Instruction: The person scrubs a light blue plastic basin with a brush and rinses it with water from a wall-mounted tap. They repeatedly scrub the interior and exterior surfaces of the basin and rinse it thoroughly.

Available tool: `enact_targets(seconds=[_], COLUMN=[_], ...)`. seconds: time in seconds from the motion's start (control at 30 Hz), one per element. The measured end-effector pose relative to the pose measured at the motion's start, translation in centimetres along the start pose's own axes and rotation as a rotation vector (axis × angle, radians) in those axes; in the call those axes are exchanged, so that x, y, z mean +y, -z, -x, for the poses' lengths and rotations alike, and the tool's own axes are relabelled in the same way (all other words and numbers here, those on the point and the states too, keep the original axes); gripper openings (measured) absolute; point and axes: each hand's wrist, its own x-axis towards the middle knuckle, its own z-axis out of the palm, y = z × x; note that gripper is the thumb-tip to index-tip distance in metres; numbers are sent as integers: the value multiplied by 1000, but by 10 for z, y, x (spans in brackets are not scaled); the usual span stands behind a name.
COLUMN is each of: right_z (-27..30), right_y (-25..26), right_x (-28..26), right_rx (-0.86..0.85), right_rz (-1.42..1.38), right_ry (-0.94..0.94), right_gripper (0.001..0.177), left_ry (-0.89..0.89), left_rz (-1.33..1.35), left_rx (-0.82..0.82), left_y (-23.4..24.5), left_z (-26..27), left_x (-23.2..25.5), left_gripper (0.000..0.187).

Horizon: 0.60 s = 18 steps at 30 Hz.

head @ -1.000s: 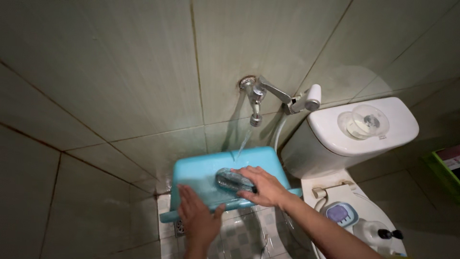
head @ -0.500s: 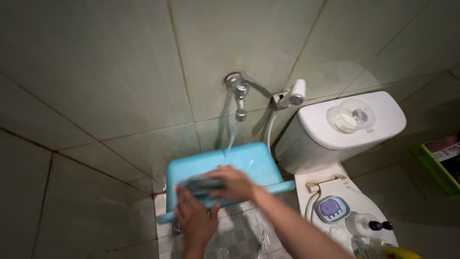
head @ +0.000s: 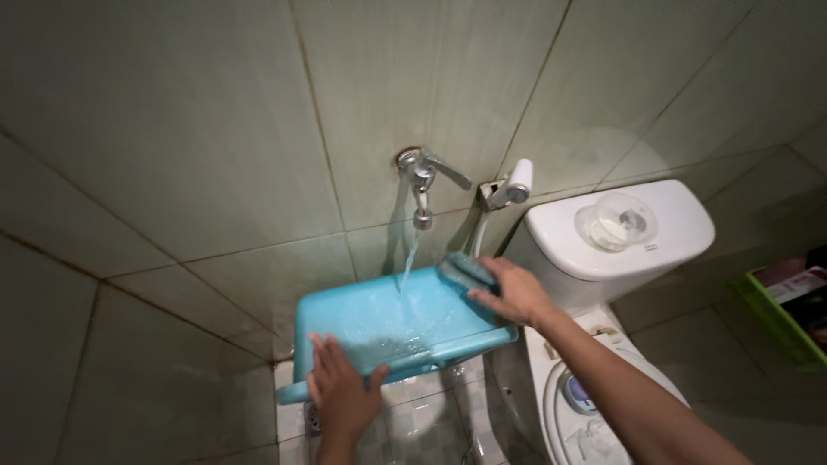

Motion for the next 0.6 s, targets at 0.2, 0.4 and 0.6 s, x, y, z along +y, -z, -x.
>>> enact_targets(seconds=[0.2, 0.4, 0.6], right_z=[78, 100, 103], right_y=[-21, -140, -127], right_x=[-68, -166, -148], right_rx=[294, 313, 152], right_rz=[-50, -268, -248], right_ry=[-322, -314, -283], right_gripper=[68, 67, 73], left_ry=[19, 60, -83], left_rz=[-102, -64, -55], left_rx=[-148, -222, -45], left_y=[14, -5, -38], left_z=[-11, -22, -31], left_x=[11, -4, -32], left_gripper=[81, 59, 63])
